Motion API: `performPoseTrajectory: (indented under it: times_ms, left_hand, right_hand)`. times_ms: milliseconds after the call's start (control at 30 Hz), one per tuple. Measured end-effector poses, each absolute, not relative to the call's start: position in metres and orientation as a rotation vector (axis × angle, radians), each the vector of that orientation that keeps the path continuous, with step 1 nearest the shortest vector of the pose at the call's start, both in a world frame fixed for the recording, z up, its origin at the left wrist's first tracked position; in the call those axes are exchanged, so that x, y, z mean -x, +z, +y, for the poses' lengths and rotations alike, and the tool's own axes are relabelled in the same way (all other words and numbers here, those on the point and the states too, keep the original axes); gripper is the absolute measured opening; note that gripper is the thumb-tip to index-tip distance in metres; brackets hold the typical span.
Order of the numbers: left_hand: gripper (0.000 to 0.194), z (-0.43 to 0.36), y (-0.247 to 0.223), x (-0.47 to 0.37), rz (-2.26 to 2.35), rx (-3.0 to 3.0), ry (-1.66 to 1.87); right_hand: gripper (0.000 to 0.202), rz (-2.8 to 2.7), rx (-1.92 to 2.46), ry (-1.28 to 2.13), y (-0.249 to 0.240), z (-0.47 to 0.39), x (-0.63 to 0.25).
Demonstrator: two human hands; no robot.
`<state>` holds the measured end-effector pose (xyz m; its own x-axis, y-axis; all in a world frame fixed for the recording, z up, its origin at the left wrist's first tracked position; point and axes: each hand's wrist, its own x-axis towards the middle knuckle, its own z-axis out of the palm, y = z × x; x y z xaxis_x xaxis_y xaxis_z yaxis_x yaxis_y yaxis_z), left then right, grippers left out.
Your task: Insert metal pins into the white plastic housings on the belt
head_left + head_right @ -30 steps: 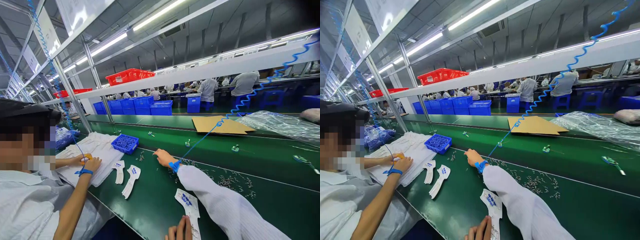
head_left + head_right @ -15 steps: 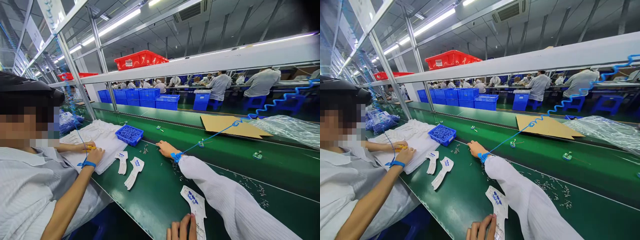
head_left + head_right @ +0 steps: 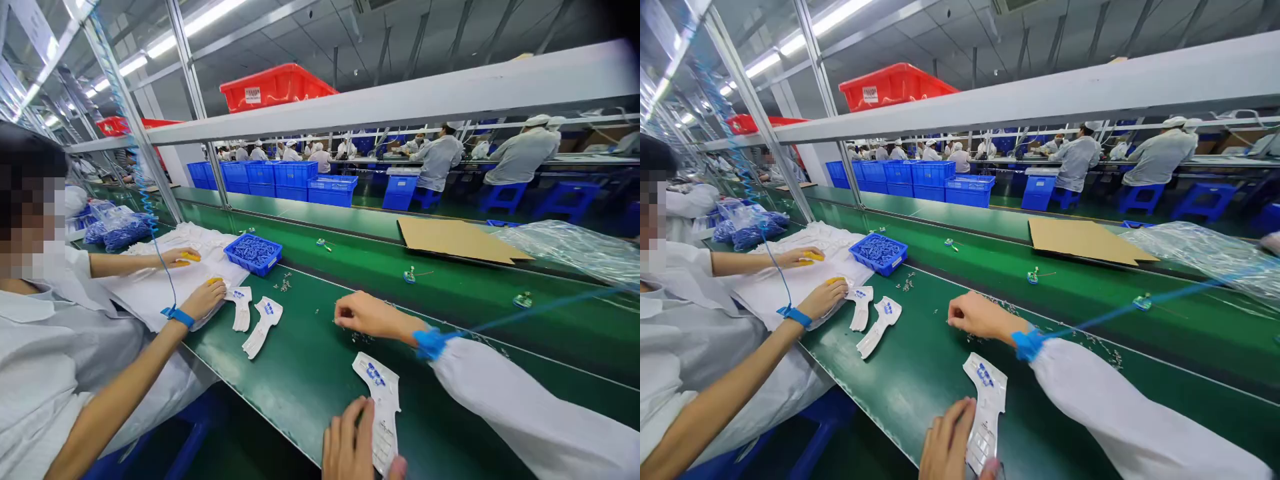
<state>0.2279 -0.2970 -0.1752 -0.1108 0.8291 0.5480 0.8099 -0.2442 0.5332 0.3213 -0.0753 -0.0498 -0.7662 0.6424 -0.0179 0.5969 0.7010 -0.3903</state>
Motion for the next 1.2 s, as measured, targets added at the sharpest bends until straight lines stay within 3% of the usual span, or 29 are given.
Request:
performPoseTrajectory:
  times_ms: [133,267,667,800,967,1200]
  left_hand:
    - [0.033,-0.293,-0.141,-0.219,1.682,-2.007,1.36]
    - [0.022,-0.29,-0.117,-0.218,1.488,-2.084,1.288]
    - [0.014,-0.286,-0.114,-0.221,1.524,-2.0,1.359]
    - [0.02,-0.287,-0.116,-0.213,1.531,-2.051,1.146]
    - [0.049,-0.288,-0.122,-0.206,1.53,-2.263,0.766]
    - [0.052,-0.287,-0.124,-0.212,1.564,-2.272,0.73]
  right_hand:
    - [0.013,-2.737,0.927,1.074,-0.037,-0.149,-0.373]
    - [0.016,-2.517,1.03,1.34,-0.038,-0.188,-0.392]
    - [0.02,-1.996,1.063,1.646,-0.072,-0.204,-0.397]
    - [0.016,-2.078,1.197,1.584,-0.081,-0.206,-0.396]
    - [0.014,-2.241,1.339,1.414,-0.077,-0.213,-0.391]
    - [0.015,-2.299,1.449,1.275,-0.074,-0.215,-0.385]
